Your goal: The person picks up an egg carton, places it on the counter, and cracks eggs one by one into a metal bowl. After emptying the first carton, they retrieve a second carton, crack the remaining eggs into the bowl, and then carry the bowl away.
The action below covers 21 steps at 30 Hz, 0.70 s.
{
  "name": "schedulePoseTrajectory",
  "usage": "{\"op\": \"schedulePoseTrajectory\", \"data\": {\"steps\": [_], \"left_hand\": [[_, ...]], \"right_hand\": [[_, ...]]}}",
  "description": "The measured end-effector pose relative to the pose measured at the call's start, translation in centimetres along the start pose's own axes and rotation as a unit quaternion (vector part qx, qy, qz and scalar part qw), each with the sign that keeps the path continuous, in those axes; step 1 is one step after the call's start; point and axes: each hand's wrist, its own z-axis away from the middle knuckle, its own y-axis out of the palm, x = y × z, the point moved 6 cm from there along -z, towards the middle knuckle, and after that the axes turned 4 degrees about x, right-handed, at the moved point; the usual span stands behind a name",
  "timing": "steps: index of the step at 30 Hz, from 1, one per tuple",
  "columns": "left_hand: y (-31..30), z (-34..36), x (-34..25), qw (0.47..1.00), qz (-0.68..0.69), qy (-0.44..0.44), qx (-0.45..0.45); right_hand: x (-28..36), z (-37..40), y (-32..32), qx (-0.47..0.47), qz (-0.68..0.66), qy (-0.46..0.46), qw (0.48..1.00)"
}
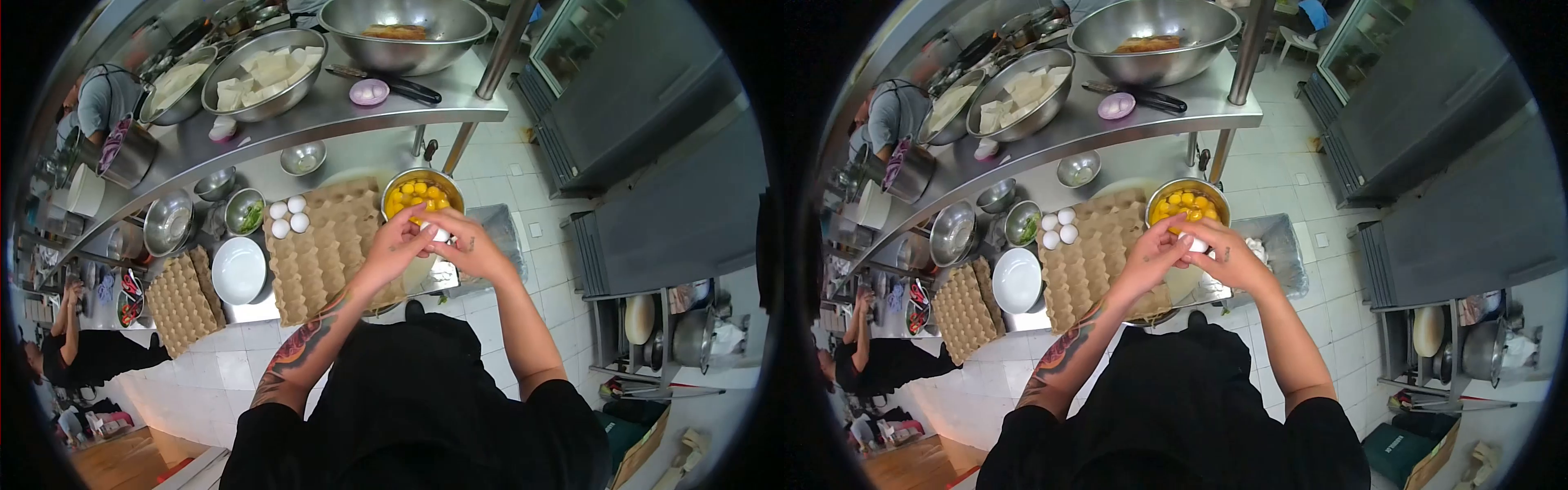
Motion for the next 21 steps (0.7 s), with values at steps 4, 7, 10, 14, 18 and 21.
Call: {"op": "schedulePoseTrajectory", "data": {"steps": [4,7,10,14,18,21], "left_hand": [[-6.8,2.2,0.1,0.982,-0.132,0.084,-0.109],[-13.5,7.5,-4.7,0.862,-0.402,0.116,-0.285],[-17.8,11.4,-5.2,0.694,-0.629,0.137,-0.323],[-19.2,13.0,-5.0,0.746,-0.61,0.087,-0.252],[-19.9,12.1,-5.6,0.737,-0.628,0.11,-0.224],[-20.9,11.8,-5.5,0.76,-0.601,0.118,-0.217]], "right_hand": [[-6.9,-1.3,-2.4,-0.068,-0.17,0.143,0.973],[-10.9,-3.9,-6.5,-0.277,-0.294,0.115,0.908],[-13.5,-4.7,-8.1,-0.458,-0.324,0.083,0.824],[-12.0,-5.1,-6.0,-0.303,-0.435,0.138,0.837],[-10.3,-3.4,-3.3,-0.264,-0.424,0.125,0.857],[-7.2,-4.2,-1.6,-0.212,0.042,0.062,0.974]]}}
